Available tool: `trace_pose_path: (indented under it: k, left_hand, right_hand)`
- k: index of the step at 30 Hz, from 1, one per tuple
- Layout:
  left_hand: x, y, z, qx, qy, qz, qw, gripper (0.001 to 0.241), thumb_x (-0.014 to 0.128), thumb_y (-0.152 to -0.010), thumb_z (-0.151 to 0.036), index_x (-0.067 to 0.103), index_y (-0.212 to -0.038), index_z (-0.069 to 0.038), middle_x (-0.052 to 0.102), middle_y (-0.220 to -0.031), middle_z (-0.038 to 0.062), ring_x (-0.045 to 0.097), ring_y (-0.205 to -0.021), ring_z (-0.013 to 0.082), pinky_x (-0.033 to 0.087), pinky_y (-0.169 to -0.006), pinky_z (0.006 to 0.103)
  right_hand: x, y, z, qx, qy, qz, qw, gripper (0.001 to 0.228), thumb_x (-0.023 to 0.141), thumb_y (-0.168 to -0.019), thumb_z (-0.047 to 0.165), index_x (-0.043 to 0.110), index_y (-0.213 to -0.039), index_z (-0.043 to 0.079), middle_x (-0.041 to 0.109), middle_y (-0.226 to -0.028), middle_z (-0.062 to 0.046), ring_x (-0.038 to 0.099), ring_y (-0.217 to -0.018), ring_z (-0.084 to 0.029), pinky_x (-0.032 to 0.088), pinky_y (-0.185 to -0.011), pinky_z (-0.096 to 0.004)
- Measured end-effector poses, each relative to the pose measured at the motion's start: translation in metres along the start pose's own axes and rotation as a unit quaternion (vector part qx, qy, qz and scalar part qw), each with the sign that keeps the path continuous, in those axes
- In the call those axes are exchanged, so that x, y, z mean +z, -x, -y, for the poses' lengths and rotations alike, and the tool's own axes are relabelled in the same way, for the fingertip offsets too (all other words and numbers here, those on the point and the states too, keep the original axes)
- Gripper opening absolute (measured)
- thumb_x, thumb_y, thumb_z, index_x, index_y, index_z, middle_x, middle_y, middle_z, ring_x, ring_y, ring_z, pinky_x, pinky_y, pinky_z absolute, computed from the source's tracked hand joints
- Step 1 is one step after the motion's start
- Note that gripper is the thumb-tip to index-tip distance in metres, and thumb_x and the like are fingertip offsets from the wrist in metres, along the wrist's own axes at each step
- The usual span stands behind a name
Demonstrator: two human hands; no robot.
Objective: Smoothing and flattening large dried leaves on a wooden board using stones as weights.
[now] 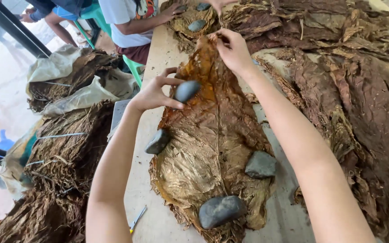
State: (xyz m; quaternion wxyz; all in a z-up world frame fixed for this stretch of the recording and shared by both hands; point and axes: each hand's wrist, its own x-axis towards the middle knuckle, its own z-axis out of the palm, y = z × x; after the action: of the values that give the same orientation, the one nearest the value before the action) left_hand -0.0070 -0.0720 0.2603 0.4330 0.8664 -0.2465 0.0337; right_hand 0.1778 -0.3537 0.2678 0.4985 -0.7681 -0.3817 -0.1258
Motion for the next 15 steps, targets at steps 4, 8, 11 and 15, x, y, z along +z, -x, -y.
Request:
trace_pose_path:
  k: [4, 8, 11, 15]
  left_hand:
    - [0.014, -0.024, -0.065, -0.022, -0.084, 0.017, 0.996, 0.138, 0.107, -0.074, -0.053, 0.015, -0.167, -0.009, 0.077, -0.153, 0.027, 0.071, -0.147, 0.0458, 0.047, -0.132, 0.0631]
    - [0.004, -0.038, -0.103, -0.049, -0.205, -0.014, 0.977, 0.102, 0.104, -0.077, -0.058, 0.072, -0.151, 0.005, 0.014, -0.189, 0.031, 0.02, -0.174, 0.0522, 0.024, -0.14, 0.0676]
    - [-0.014, -0.032, -0.113, 0.101, -0.253, -0.092, 0.958, 0.087, 0.108, -0.081, -0.053, 0.081, -0.134, 0.01, 0.064, -0.16, 0.031, 0.065, -0.142, 0.0475, 0.057, -0.117, 0.0597]
    - [-0.018, -0.014, -0.138, 0.144, -0.213, -0.112, 0.96, 0.074, 0.11, -0.084, -0.039, 0.084, -0.131, 0.011, 0.073, -0.134, 0.017, 0.072, -0.119, 0.0326, 0.064, -0.1, 0.0443]
  right_hand:
    - [-0.009, -0.012, 0.035, -0.12, -0.003, 0.014, 0.993, 0.012, 0.089, -0.106, 0.005, 0.082, -0.116, 0.002, 0.087, -0.121, -0.015, 0.082, -0.113, -0.031, 0.067, -0.101, -0.05]
    - [-0.046, -0.003, 0.089, -0.073, 0.045, 0.029, 0.996, 0.007, 0.076, -0.113, 0.002, 0.079, -0.116, 0.007, 0.083, -0.125, -0.017, 0.081, -0.117, -0.029, 0.069, -0.11, -0.053]
    - [-0.081, 0.01, 0.13, 0.0, -0.031, 0.049, 0.998, 0.012, 0.081, -0.109, 0.004, 0.088, -0.117, 0.011, 0.087, -0.118, -0.009, 0.076, -0.097, -0.013, 0.065, -0.076, -0.023]
    - [-0.092, 0.012, 0.137, 0.043, -0.081, 0.073, 0.993, 0.031, 0.056, -0.114, -0.001, 0.084, -0.12, 0.01, 0.084, -0.116, -0.008, 0.08, -0.092, -0.016, 0.079, -0.079, -0.025]
